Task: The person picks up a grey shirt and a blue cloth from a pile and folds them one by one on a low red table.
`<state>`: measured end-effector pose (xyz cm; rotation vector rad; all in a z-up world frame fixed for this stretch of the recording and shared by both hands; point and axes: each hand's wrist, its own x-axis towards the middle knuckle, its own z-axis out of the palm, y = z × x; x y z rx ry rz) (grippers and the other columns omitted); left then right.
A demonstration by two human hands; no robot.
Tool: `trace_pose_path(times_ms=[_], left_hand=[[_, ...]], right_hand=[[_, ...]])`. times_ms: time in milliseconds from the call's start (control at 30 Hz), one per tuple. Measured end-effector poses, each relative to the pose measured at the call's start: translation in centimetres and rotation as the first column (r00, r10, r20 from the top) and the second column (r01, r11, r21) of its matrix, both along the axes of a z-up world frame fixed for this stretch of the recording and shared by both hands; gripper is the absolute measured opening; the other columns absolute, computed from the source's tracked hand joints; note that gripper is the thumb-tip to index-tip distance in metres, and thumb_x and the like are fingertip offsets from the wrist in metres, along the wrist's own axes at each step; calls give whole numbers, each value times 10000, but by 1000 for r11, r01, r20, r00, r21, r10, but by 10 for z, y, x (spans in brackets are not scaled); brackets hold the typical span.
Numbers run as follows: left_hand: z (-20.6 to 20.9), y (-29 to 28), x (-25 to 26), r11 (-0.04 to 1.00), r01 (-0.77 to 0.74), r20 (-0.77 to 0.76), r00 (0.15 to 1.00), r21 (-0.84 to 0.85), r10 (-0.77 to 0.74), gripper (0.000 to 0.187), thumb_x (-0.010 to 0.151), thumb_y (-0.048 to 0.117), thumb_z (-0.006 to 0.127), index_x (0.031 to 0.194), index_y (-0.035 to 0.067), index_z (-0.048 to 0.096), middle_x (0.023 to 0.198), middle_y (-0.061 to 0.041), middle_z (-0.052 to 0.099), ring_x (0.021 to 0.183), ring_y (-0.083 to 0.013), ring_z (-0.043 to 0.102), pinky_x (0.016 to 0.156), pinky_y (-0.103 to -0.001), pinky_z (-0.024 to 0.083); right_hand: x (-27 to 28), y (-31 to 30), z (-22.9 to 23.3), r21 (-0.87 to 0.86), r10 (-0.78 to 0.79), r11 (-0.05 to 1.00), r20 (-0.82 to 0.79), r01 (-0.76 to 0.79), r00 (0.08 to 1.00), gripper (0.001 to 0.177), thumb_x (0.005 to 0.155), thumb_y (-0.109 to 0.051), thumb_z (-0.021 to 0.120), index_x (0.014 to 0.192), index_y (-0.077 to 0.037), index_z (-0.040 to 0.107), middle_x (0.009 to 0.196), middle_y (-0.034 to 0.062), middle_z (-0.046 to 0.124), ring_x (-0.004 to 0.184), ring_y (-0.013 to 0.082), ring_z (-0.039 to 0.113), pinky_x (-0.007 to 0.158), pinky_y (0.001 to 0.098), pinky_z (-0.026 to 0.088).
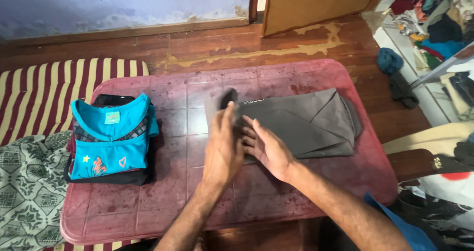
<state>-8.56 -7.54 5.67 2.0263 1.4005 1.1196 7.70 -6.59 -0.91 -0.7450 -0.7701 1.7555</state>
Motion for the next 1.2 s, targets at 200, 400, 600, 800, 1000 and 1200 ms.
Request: trace_pose_path(times_ms=[200, 400, 600, 800, 1000, 1200], left_hand=[[-10, -10, 4, 955, 252, 360, 915, -154, -183, 810, 841, 43, 694, 1545, 50, 294, 1484, -227, 498, 1222, -382, 634, 1008, -418, 556], [-36, -8, -23, 969, -193, 37, 981, 156, 190, 643, 977, 187, 670, 1526, 1, 390, 1556, -262, 453, 1448, -397, 445, 1194, -472, 366], [-49, -9, -18, 993, -111, 21, 994, -28, 111, 660, 1064, 309, 501, 1568, -58, 285, 1632, -299, 307, 1551, -437, 255, 1246, -494, 233], [-41, 1, -19, 999, -41, -46, 998, 9, 41, 599, 1073, 271, 473, 1566, -41, 334, 1654, -293, 268, 1557, -454, 194, 1245, -510, 214], [-49, 21, -3, 998, -52, -338, 939, 41, 63, 599, 1034, 274, 492, 1530, -43, 381, 1658, -214, 283, 1557, -422, 182, 1226, -563, 176], [-57, 22, -1, 988, -142, -466, 871, 61, 154, 625, 1000, 336, 497, 1480, -55, 412, 1621, -239, 287, 1519, -416, 180, 1195, -575, 168]], right_hand=[[-7, 3, 4, -189, -37, 981, 62, 48, 997, 527, 1010, -385, 603, 1405, -49, 509, 1175, 15, 638, 1019, 116, 617, 847, 290, 514], [-22, 13, -2, -103, -95, 985, 327, 135, 940, 743, 875, -152, 746, 1520, -57, 389, 1196, 75, 688, 1114, 136, 641, 920, 289, 523], [-37, 13, -6, 18, -233, 967, 455, 253, 859, 742, 858, -5, 739, 1516, -45, 398, 1184, 140, 708, 1048, 161, 673, 881, 293, 551], [-28, -14, 4, 169, -294, 956, 571, 240, 767, 751, 859, 46, 692, 1505, -89, 334, 1250, 141, 667, 1078, 163, 685, 835, 300, 594], [-15, -6, 7, 435, -417, 891, 668, 130, 616, 747, 864, 54, 705, 1517, -100, 378, 1288, 175, 616, 1089, 195, 696, 836, 322, 596], [-16, -6, 11, 544, -508, 837, 733, 59, 453, 738, 852, 49, 722, 1510, -95, 422, 1253, 181, 645, 1024, 263, 684, 861, 363, 592]])
